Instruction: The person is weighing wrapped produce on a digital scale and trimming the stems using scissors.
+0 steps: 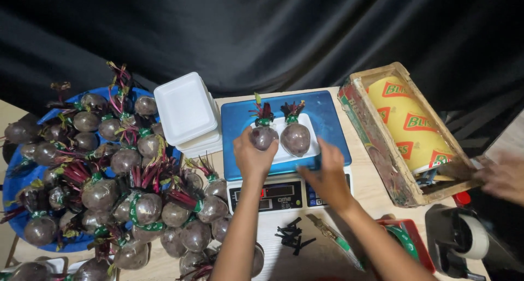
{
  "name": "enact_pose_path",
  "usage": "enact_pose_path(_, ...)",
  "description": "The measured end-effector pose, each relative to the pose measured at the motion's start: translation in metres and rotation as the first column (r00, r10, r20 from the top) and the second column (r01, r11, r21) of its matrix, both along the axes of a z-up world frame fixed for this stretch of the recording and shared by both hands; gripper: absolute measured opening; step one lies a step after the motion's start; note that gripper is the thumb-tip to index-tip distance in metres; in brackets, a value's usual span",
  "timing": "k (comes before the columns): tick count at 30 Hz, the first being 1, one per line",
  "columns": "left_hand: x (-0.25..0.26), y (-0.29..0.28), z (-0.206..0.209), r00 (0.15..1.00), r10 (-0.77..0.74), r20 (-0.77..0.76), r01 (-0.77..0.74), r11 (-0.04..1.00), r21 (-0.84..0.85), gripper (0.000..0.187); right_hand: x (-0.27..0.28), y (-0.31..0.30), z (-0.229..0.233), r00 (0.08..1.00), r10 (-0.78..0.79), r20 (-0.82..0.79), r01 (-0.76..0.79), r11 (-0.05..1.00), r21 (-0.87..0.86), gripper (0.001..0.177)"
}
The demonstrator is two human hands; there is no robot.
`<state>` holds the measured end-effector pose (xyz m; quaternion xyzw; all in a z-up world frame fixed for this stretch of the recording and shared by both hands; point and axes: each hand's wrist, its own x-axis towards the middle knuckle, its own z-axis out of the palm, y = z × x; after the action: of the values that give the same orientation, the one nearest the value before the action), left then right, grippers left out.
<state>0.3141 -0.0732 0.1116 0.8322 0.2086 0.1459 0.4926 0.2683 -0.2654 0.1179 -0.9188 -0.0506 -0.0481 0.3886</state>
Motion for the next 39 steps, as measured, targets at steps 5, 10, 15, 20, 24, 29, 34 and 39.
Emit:
enact_pose_path(5, -0.024, 0.007, 0.006, 0.99, 0.097, 0.106, -0.043, 0.904, -0.425, 0.079, -0.081, -0.053, -0.061, 0.927, 0.022, -0.374, -0.041, 0.998, -0.043, 0.055)
enact_pose_path(10, -0.075, 0.002, 0.013, 0.918, 0.037, 0.394, 0.395, -0.134, -0.909, 0.069, -0.125, -0.056, -0.085, 0.727, -0.13, -0.674, -0.273, 0.846, -0.458, 0.066)
enact_pose_path(15, -0.121, -0.011, 0.023, 0.873, -0.027, 0.487, 0.433, -0.415, -0.8, 0.074, -0.13, -0.077, -0.154, 0.837, -0.009, -0.548, -0.189, 0.934, -0.304, 0.057)
enact_pose_path(20, -0.152, -0.011, 0.022, 0.842, -0.063, 0.536, 0.478, -0.377, -0.794, 0.078, -0.137, -0.08, -0.133, 0.836, 0.035, -0.547, -0.122, 0.985, -0.124, 0.03)
enact_pose_path(24, -0.16, -0.011, 0.018, 0.827, 0.017, 0.563, 0.555, -0.191, -0.81, 0.064, -0.144, -0.091, -0.086, 0.669, 0.005, -0.743, 0.24, 0.945, 0.223, 0.061)
enact_pose_path(29, -0.164, -0.015, 0.027, 0.78, -0.017, 0.626, 0.624, -0.064, -0.779, 0.063, -0.148, -0.1, -0.045, 0.753, 0.342, -0.562, 0.329, 0.544, 0.772, 0.061)
enact_pose_path(34, -0.168, -0.027, 0.033, 0.804, 0.026, 0.594, 0.592, -0.114, -0.798, 0.067, -0.155, -0.091, 0.014, 0.807, 0.533, -0.256, 0.198, 0.166, 0.966, 0.071)
enact_pose_path(39, -0.17, -0.035, 0.021, 0.836, 0.008, 0.548, 0.537, -0.208, -0.817, 0.067, -0.164, -0.095, 0.011, 0.844, 0.482, -0.234, 0.148, 0.21, 0.966, 0.054)
